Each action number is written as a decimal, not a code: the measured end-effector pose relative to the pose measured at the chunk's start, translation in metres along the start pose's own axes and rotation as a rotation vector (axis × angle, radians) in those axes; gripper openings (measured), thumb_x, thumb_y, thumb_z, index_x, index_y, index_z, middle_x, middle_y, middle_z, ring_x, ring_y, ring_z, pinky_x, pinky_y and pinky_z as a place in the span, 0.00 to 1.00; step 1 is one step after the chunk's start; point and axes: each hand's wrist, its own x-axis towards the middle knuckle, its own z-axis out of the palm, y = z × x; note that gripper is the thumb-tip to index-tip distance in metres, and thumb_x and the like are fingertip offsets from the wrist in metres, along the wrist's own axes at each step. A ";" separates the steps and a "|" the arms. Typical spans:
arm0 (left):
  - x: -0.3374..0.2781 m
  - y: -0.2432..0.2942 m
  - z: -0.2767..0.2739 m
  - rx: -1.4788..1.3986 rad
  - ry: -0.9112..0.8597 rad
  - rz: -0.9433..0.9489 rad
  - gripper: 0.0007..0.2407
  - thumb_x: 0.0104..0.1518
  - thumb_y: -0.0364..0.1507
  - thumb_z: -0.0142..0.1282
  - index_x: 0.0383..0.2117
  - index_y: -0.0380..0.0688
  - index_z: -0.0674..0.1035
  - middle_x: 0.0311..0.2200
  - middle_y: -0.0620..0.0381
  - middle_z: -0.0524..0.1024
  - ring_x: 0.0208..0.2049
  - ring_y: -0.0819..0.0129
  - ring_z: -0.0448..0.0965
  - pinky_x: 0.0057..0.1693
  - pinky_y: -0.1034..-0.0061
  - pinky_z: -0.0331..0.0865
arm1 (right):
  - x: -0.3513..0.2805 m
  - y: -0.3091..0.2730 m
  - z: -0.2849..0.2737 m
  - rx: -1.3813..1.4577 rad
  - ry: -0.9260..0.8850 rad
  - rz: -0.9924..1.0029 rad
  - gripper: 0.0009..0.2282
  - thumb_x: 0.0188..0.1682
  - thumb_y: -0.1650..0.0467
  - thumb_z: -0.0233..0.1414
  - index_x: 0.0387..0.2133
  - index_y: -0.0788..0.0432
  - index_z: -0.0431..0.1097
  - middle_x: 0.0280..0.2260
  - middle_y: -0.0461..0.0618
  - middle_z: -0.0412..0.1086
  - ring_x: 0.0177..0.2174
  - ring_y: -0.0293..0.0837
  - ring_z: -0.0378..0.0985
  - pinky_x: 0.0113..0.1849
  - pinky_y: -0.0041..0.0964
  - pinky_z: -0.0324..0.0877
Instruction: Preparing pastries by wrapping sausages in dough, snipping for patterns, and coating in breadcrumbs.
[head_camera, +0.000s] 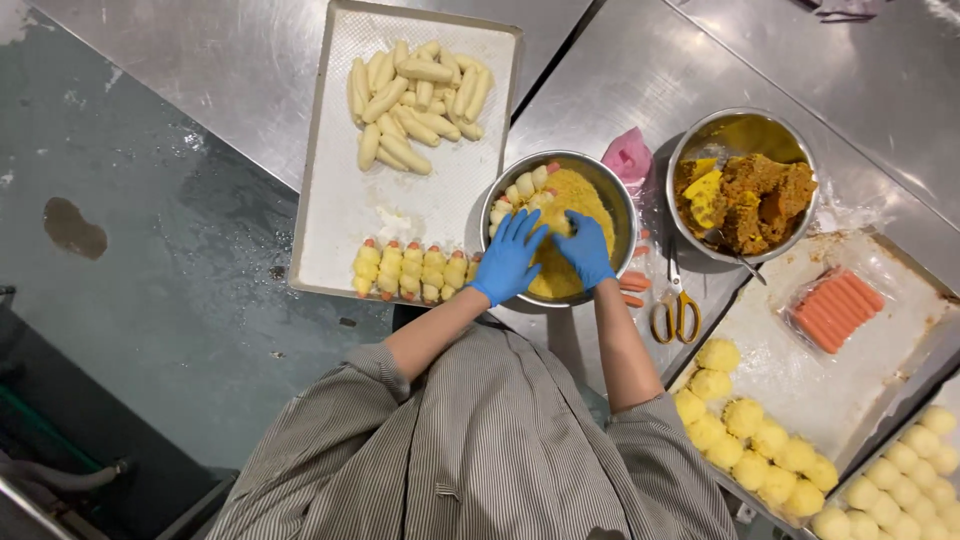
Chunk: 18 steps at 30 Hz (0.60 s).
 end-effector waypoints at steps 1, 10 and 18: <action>-0.002 0.000 0.002 -0.004 -0.005 0.009 0.31 0.52 0.37 0.60 0.63 0.37 0.66 0.68 0.40 0.56 0.69 0.43 0.53 0.72 0.50 0.44 | -0.016 -0.030 -0.023 0.001 0.005 0.009 0.38 0.39 0.59 0.63 0.64 0.58 0.60 0.58 0.62 0.65 0.57 0.59 0.69 0.56 0.49 0.66; 0.001 -0.002 0.005 0.007 -0.002 -0.024 0.30 0.54 0.36 0.59 0.64 0.36 0.66 0.69 0.41 0.55 0.70 0.43 0.52 0.73 0.51 0.42 | -0.013 -0.005 -0.006 0.173 -0.047 -0.019 0.41 0.32 0.56 0.65 0.61 0.62 0.62 0.52 0.61 0.70 0.53 0.58 0.76 0.53 0.48 0.71; -0.002 0.000 0.009 0.004 -0.012 -0.049 0.31 0.55 0.36 0.58 0.64 0.33 0.64 0.69 0.41 0.54 0.70 0.45 0.51 0.73 0.52 0.42 | -0.024 -0.025 -0.011 -0.134 -0.028 0.005 0.46 0.27 0.56 0.70 0.62 0.60 0.59 0.54 0.68 0.61 0.53 0.64 0.65 0.53 0.50 0.65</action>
